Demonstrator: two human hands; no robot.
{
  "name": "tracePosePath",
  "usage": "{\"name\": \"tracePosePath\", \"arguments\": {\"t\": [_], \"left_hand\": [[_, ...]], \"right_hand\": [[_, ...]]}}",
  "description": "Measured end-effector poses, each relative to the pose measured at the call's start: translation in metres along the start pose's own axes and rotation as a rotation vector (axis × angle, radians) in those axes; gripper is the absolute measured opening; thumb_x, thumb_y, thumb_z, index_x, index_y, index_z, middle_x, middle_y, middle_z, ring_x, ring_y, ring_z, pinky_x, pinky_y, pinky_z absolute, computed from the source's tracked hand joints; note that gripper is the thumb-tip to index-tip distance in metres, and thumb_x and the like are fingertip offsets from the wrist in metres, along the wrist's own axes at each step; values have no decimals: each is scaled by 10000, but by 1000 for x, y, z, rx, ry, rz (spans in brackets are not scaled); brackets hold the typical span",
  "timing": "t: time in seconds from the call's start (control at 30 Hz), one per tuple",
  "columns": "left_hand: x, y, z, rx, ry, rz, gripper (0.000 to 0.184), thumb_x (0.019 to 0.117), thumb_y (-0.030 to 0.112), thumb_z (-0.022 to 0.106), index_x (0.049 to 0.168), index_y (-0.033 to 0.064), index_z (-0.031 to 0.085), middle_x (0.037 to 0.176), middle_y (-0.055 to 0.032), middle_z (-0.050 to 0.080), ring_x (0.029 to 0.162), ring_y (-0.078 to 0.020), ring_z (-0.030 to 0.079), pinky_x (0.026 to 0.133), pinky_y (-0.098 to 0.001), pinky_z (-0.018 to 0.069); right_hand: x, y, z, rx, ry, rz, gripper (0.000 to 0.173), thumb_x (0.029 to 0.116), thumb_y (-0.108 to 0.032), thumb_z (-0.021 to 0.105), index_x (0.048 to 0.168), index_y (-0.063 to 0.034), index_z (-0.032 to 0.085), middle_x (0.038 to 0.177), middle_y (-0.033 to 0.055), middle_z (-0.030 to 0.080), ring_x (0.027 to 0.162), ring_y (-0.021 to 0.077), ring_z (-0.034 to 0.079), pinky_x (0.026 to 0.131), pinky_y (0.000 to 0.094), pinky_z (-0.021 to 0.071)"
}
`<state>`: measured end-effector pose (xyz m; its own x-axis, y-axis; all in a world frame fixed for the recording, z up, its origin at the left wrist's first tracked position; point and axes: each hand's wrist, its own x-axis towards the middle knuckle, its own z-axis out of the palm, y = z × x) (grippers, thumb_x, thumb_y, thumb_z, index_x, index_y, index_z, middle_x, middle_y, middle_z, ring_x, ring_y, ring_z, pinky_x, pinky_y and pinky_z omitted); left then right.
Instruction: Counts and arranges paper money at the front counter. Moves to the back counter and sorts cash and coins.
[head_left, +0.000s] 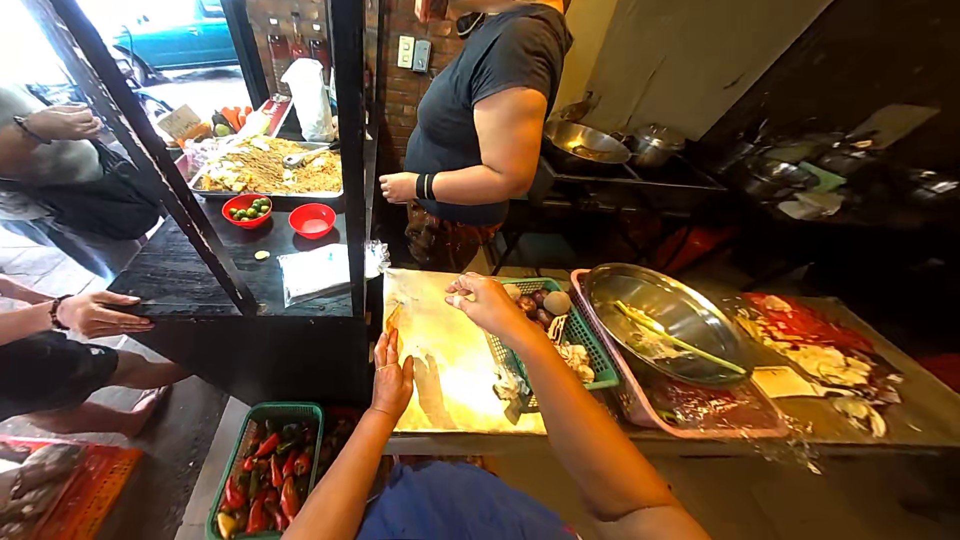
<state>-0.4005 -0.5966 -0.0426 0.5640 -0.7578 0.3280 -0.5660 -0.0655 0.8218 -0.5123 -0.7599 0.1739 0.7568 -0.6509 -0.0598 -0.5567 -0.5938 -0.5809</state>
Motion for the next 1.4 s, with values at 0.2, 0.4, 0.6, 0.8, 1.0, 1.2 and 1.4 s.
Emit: {"name": "tracePosePath", "arguments": {"t": [0.2,0.4,0.6,0.8,1.0,1.2,1.4], "left_hand": [[14,39,-20,-149,182,69,612,945,132,610,1470,-121,424,1533,-384,335,1452,-435,372,1187,-467,364],[31,61,-26,-260,240,-53,719,917,159,655,1514,-102,352,1566,-368,254,1466,-386,329,1175,-409,367],[23,61,-10,-262,156,-152,791,885,159,697,1536,-89,323,1592,-364,211,1475,-395,318,1164,-411,384],[12,55,-2,-250,32,-240,870,843,127,730,1559,-75,278,1626,-345,156,1516,-411,243,1197,-447,351],[12,43,2,-228,20,-288,888,820,104,732,1567,-60,280,1635,-332,154,1521,-399,242,1193,-441,357],[29,41,-1,-185,-33,-339,893,828,155,753,1573,-24,293,1646,-299,154,1500,-385,292,1157,-428,405],[47,26,-10,-30,-251,-336,1134,707,398,877,1611,86,268,1668,-217,189,1500,-392,283,1183,-566,320]], "right_hand": [[-23,4,-3,98,14,33,251,1018,-224,629,1158,-42,730,1106,102,739,990,141,702,939,324,547],[-27,4,-9,123,57,53,204,1019,-193,643,1102,-34,740,1071,110,746,993,171,709,947,375,555],[-1,14,8,40,226,54,342,959,-241,740,1226,-36,679,1267,171,656,1106,313,657,953,518,541],[37,26,53,-140,130,247,895,785,-542,844,1452,-56,497,1394,270,551,1184,466,598,927,664,504],[84,28,102,-168,174,438,1060,796,-679,750,1527,-5,382,1440,263,529,1269,424,579,991,590,511],[100,27,105,-174,159,445,954,830,-360,810,1561,10,322,1439,305,510,1280,457,563,1026,586,497],[26,21,97,-254,-84,424,1038,803,-449,788,1621,-92,259,1424,269,538,1179,445,619,964,621,511]]}}
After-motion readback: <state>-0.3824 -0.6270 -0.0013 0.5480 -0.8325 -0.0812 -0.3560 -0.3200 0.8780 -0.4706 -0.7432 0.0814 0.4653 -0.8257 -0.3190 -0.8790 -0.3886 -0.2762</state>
